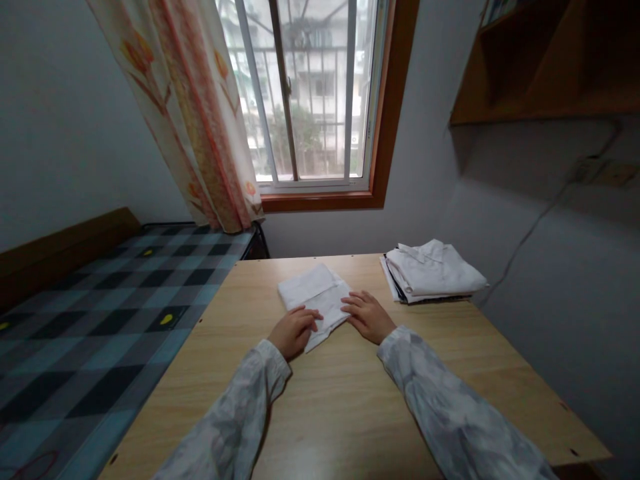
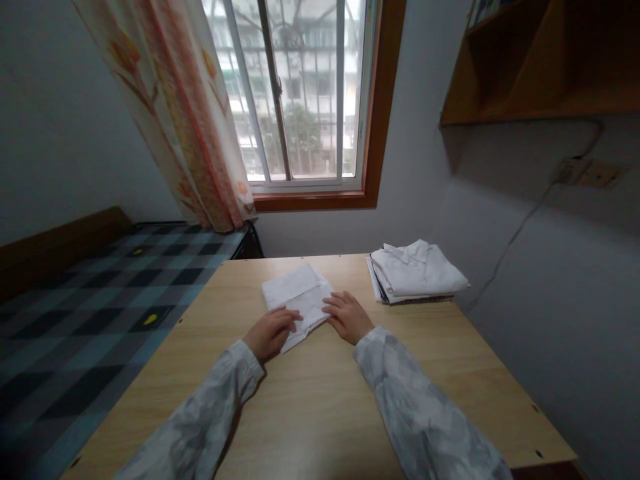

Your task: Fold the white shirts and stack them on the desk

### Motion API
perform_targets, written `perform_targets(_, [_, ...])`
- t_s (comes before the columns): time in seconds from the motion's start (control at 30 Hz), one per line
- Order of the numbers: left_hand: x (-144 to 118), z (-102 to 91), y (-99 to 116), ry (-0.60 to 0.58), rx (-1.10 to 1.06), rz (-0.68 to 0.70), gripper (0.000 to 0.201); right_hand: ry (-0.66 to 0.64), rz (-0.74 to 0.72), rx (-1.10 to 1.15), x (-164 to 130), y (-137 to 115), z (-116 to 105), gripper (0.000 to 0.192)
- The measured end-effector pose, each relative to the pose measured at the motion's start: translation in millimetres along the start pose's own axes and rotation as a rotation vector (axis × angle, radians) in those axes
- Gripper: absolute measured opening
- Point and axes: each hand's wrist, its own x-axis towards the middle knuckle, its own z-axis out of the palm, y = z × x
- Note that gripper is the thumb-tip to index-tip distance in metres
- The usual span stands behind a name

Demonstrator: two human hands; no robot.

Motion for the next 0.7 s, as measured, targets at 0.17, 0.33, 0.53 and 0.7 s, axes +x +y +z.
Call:
perform_targets(0.17, [10.2,12.2,29.1,0.119,0.234,-0.112,0.063,0.111,-0.078,0.08,6.7,-5.4,7.7,0.013])
perform_targets(0.33, [14.4,18.3,8.6,-0.002,0.232,-0.04,0.045,0.077,-0.056,0.191,4.4,-31.0,1.7,0.009])
perform_targets(0.53, [-0.9,5.3,-39.7,-0.115,0.096,0.083,0.045,0.062,0.033,0.212,-1.3,-16.2,-16.8,0.049])
perform_targets(0.7, [-14.3,-7.4,-44.9,-0.06,-0.018,0.081,0.048,0.064,0.012,0.172,2.0,36.0,-18.3,0.082])
